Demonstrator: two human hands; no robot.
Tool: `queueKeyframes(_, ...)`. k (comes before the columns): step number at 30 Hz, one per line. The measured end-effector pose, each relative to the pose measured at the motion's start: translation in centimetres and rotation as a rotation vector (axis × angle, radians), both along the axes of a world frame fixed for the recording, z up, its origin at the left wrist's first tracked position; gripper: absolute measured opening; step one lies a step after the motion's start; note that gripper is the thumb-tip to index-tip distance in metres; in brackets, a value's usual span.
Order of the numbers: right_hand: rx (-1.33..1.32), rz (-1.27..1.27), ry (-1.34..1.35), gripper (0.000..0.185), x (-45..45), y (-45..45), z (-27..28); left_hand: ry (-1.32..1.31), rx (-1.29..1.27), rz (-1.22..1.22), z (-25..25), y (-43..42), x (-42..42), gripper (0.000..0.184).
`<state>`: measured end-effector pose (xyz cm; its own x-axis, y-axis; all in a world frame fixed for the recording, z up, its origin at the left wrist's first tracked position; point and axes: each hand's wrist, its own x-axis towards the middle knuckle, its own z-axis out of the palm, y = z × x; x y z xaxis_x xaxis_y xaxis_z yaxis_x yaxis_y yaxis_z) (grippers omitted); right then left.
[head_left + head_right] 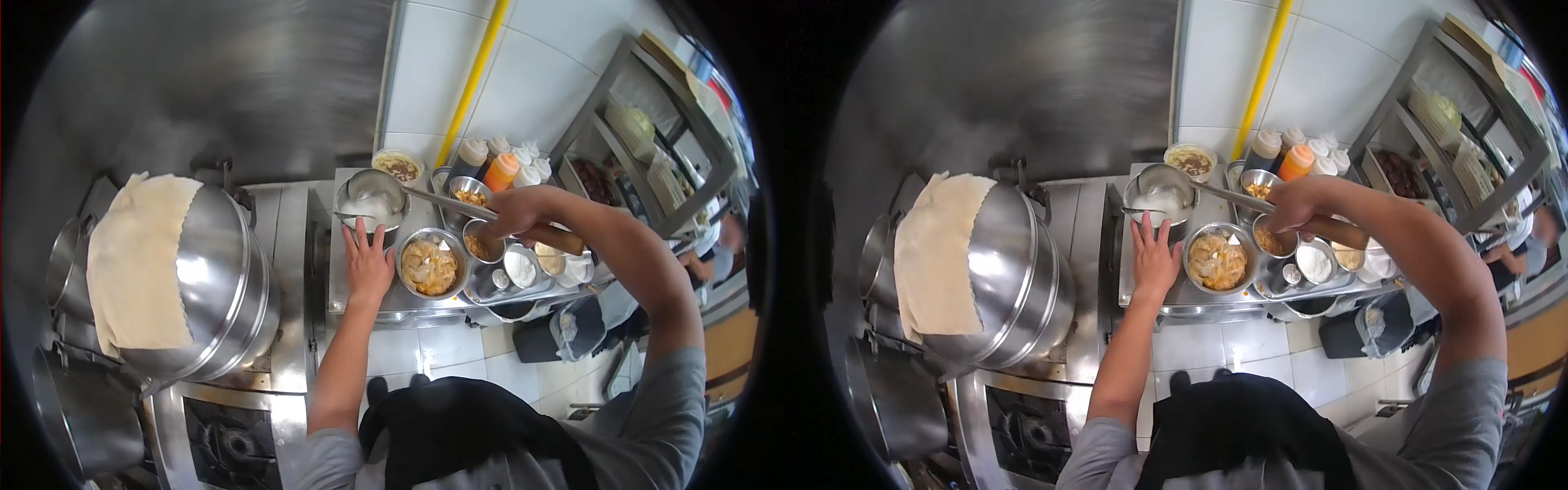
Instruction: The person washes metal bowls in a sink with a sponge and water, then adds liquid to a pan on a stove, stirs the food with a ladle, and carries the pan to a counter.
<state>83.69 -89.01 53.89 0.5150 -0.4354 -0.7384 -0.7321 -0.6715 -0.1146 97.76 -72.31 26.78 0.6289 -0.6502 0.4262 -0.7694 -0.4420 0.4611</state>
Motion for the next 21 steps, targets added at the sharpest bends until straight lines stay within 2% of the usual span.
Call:
queueKeyframes(2, 0.047, 0.004, 0.044, 0.027, 0.1, -1.5, -0.2, 0.002, 0.003, 0.0, -0.2, 0.1, 0.1, 0.056)
queueKeyframes(5, 0.224, -0.098, -0.013, 0.017, -0.6, -4.0, -1.2, 0.002, 0.01, 0.0, 0.3, 0.4, 0.0, 0.057)
queueKeyframes(10, 0.256, -0.063, -0.094, 0.014, -1.0, -4.8, -1.2, -0.006, 0.047, -0.007, 0.5, 0.6, 0.2, 0.056)
queueKeyframes(12, 0.088, 0.079, -0.019, 0.022, -1.2, -4.3, -0.9, 0.002, 0.025, -0.001, 0.2, 0.4, 0.0, 0.055)
queueKeyframes(13, 0.088, 0.079, -0.022, 0.022, -1.6, -3.4, -0.7, 0.012, 0.002, 0.0, 0.2, 0.2, 0.0, 0.055)
queueKeyframes(15, -0.145, 0.245, -0.157, 0.029, -3.2, -1.1, -0.6, 0.033, -0.032, -0.023, -0.3, 0.1, 0.7, 0.052)
queueKeyframes(16, -0.147, 0.239, -0.162, 0.029, -4.2, -1.3, -1.9, 0.061, -0.066, -0.048, -0.4, 0.2, 1.2, 0.049)
queueKeyframes(18, -0.4, 0.481, -0.399, 0.033, -5.8, -2.6, -5.4, 0.108, -0.08, -0.075, -0.3, 0.6, 2.3, 0.043)
queueKeyframes(19, -0.372, 0.379, -0.281, 0.034, -5.6, -1.6, -5.0, 0.162, -0.091, -0.096, 0.0, 0.7, 2.7, 0.037)
queueKeyframes(21, -0.304, 0.351, -0.287, 0.037, -6.3, -1.5, -6.9, 0.156, -0.098, -0.097, 0.2, 0.9, 3.2, 0.035)
